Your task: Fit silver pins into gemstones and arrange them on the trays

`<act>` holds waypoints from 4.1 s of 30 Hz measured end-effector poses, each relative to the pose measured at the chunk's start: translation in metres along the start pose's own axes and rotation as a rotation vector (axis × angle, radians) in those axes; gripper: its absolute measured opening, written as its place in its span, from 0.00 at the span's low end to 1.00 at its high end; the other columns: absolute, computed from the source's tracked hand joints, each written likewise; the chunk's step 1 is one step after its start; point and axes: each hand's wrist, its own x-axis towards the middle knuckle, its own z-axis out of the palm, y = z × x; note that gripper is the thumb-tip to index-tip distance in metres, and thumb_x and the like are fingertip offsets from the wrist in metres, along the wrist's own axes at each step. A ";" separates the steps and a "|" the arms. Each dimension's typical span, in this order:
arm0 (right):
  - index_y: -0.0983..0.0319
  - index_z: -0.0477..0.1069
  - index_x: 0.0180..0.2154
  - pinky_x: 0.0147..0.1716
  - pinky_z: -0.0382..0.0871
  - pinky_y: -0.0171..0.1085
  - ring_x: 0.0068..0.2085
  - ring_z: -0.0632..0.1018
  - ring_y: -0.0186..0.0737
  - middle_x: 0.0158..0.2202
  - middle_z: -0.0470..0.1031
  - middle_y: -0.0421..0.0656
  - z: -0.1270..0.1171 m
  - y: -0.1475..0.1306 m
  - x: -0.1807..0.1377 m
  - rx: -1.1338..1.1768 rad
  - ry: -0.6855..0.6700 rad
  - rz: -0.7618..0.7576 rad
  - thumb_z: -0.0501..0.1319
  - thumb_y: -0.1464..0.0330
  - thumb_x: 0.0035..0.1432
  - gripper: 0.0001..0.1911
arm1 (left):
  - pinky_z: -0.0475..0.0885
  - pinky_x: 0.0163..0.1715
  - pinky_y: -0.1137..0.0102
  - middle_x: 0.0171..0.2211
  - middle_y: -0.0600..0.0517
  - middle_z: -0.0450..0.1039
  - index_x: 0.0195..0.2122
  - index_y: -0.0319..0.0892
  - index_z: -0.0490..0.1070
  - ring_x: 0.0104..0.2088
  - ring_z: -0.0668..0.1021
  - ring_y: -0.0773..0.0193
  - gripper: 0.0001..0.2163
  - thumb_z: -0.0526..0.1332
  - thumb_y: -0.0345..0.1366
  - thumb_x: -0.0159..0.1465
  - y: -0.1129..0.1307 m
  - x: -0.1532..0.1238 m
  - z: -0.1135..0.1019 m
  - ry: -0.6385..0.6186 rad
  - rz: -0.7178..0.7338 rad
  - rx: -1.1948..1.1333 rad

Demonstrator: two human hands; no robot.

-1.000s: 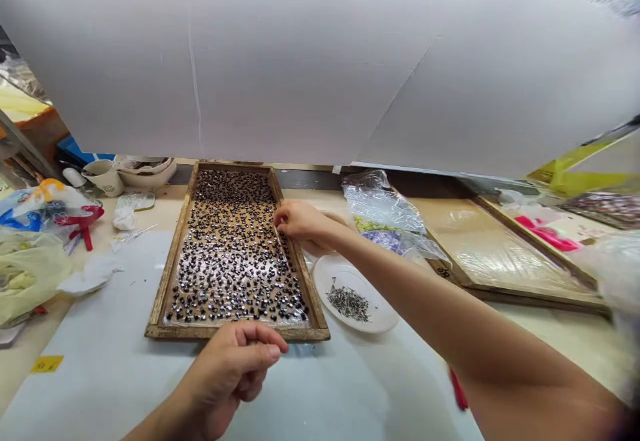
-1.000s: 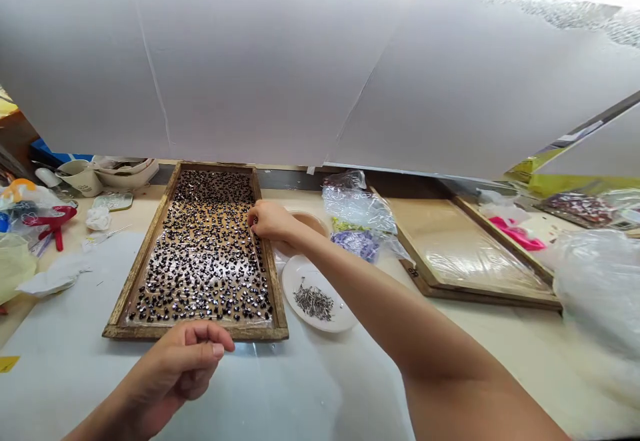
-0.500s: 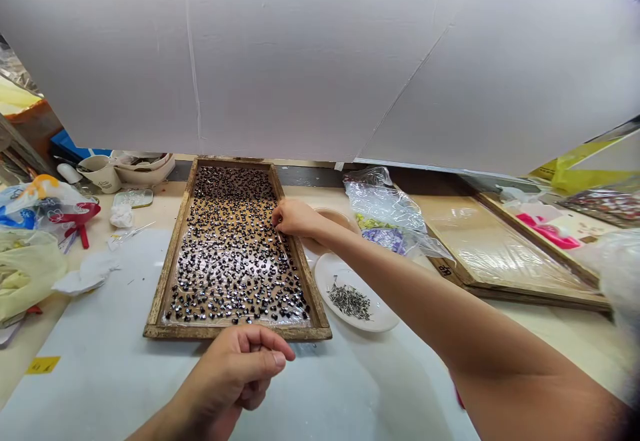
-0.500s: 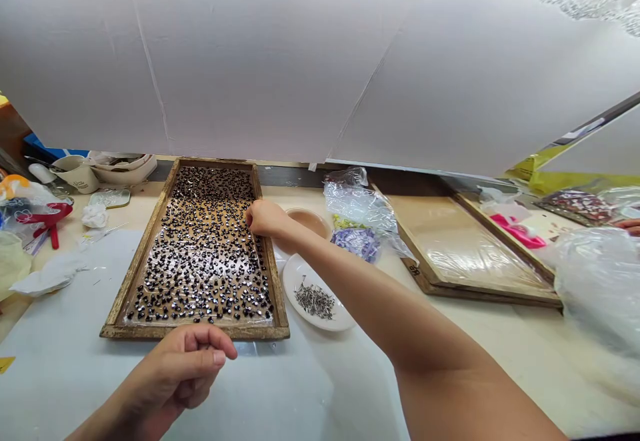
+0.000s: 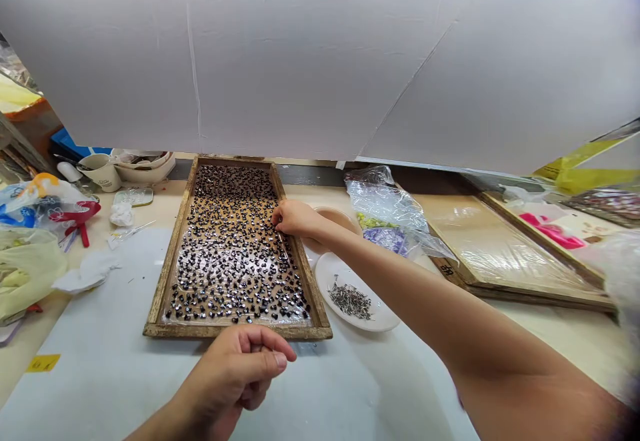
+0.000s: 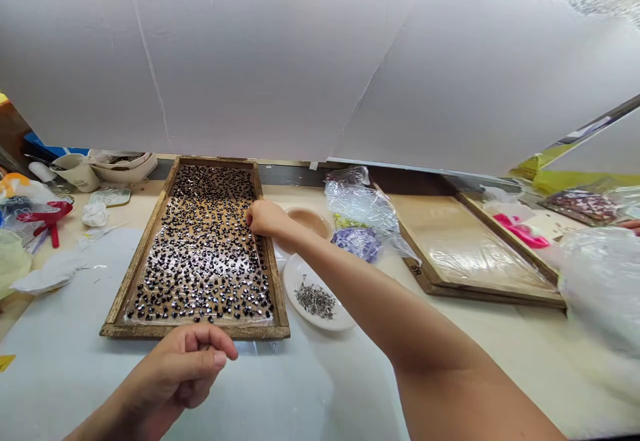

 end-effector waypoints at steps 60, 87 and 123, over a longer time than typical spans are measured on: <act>0.62 0.74 0.36 0.37 0.67 0.32 0.38 0.77 0.38 0.37 0.79 0.43 -0.006 -0.004 -0.033 0.188 0.159 -0.049 0.53 0.81 0.48 0.17 | 0.41 0.16 0.76 0.13 0.60 0.53 0.29 0.35 0.72 0.14 0.50 0.78 0.05 0.59 0.29 0.51 -0.001 0.003 0.000 -0.018 -0.050 -0.180; 0.62 0.73 0.34 0.33 0.63 0.37 0.34 0.67 0.38 0.32 0.72 0.44 0.031 -0.080 -0.209 0.433 0.422 -0.590 0.56 0.75 0.58 0.07 | 0.68 0.31 0.72 0.29 0.46 0.67 0.31 0.32 0.68 0.29 0.72 0.67 0.10 0.51 0.32 0.62 -0.010 0.001 0.035 0.076 0.164 -0.623; 0.59 0.69 0.33 0.30 0.68 0.34 0.33 0.72 0.35 0.31 0.69 0.42 0.040 -0.048 -0.245 0.686 0.380 -0.368 0.56 0.76 0.55 0.07 | 0.68 0.31 0.69 0.25 0.50 0.70 0.31 0.36 0.68 0.25 0.72 0.68 0.05 0.63 0.30 0.53 -0.036 0.015 0.051 -0.022 0.022 -0.234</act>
